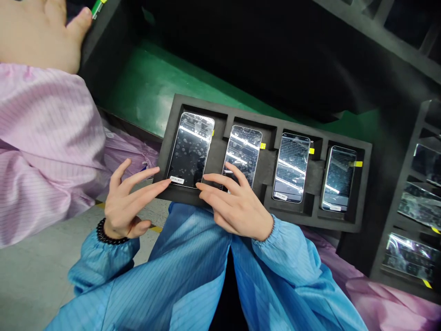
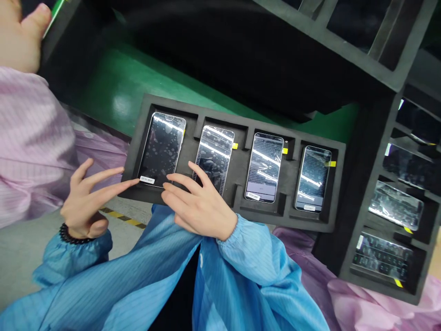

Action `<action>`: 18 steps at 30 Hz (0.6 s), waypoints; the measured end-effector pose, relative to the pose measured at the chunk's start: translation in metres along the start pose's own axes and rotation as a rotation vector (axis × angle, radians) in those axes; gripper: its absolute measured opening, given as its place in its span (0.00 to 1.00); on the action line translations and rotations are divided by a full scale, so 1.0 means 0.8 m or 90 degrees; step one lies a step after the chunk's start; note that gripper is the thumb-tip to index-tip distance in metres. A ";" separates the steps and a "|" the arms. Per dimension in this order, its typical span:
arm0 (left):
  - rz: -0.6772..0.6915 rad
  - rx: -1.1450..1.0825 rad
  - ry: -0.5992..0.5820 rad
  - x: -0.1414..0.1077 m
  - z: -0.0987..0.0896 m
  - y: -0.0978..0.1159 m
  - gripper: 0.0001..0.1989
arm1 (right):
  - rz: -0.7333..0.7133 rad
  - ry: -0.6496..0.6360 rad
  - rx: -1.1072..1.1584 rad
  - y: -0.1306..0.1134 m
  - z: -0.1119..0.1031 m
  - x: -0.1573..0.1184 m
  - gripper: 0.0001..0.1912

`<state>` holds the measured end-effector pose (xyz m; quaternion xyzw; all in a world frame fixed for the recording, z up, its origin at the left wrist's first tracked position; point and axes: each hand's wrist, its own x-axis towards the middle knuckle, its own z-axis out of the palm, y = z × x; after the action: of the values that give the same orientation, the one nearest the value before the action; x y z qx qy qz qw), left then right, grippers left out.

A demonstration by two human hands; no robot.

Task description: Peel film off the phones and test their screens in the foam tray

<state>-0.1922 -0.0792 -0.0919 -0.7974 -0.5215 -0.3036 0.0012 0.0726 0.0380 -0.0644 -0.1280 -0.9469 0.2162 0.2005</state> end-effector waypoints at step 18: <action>-0.090 -0.067 0.030 0.036 0.016 0.002 0.33 | 0.193 0.065 -0.075 0.028 -0.070 -0.051 0.19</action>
<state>-0.1772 -0.0518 -0.0876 -0.7501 -0.5598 -0.3485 -0.0498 0.1365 0.0645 -0.0419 -0.2920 -0.9162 0.1812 0.2059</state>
